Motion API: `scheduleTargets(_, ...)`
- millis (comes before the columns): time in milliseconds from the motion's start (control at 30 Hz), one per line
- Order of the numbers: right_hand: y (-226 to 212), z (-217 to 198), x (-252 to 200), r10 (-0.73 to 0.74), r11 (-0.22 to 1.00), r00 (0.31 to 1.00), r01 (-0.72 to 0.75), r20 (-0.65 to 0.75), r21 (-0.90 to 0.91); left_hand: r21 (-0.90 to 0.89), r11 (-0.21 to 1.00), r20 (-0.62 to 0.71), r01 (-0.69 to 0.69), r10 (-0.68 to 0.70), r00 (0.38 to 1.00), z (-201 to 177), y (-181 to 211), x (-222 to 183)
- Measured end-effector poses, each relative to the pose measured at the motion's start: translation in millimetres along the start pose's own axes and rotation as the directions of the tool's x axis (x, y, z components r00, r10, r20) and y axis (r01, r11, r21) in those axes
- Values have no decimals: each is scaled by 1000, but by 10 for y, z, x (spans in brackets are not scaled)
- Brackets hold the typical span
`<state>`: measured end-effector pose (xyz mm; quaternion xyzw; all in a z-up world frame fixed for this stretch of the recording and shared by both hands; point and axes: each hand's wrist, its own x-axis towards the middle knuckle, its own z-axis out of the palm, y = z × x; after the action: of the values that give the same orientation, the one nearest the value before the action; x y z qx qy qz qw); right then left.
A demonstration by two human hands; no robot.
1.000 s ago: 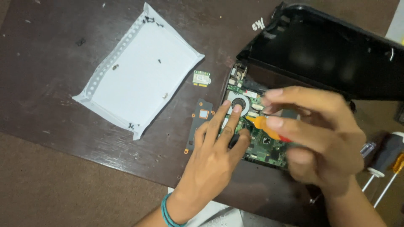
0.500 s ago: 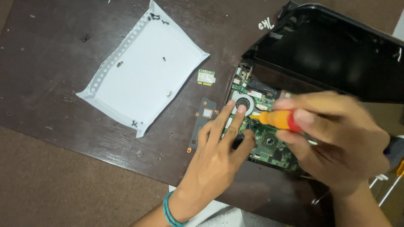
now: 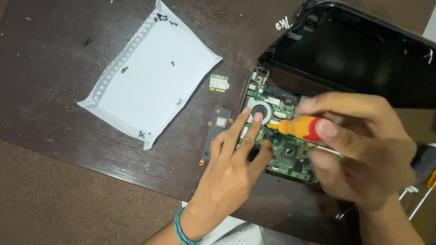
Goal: Removing screws from a laptop motherboard and detaching a small internal component using a screwdriver.
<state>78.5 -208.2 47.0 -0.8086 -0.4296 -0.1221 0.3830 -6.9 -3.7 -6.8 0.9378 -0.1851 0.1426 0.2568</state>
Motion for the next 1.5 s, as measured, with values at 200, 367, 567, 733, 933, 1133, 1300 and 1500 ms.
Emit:
scheduleTargets(200,52,-39,29,-32,999,999,32,30,-6,33,999,28,-16,15,999,-14,10,3)
scheduleTargets(367,-237,-46,161,128,990,990,-131,58,43,-83,995,-119,54,-63,991,-73,61,100)
scheduleTargets(567,-67,39,100,31,999,996,-32,-86,-6,-273,953,-214,132,-193,958,-61,76,148)
scheduleTargets(733,-217,-72,270,83,996,995,-82,55,-28,-269,905,-78,329,-361,929,-119,201,134)
scheduleTargets(933,-134,-38,260,68,998,997,-68,-26,-4,-212,902,-19,377,-390,921,-254,249,157)
scheduleTargets(1133,-278,-102,381,52,997,997,-54,59,47,-486,860,73,154,-136,988,-455,-67,472)
scheduleTargets(1300,-219,-39,247,49,998,998,-51,-48,-41,-710,680,118,184,-143,983,-382,-136,581)
scheduleTargets(1500,-340,-124,486,140,967,977,-170,162,189,-718,696,38,29,-3,999,-436,-239,576)
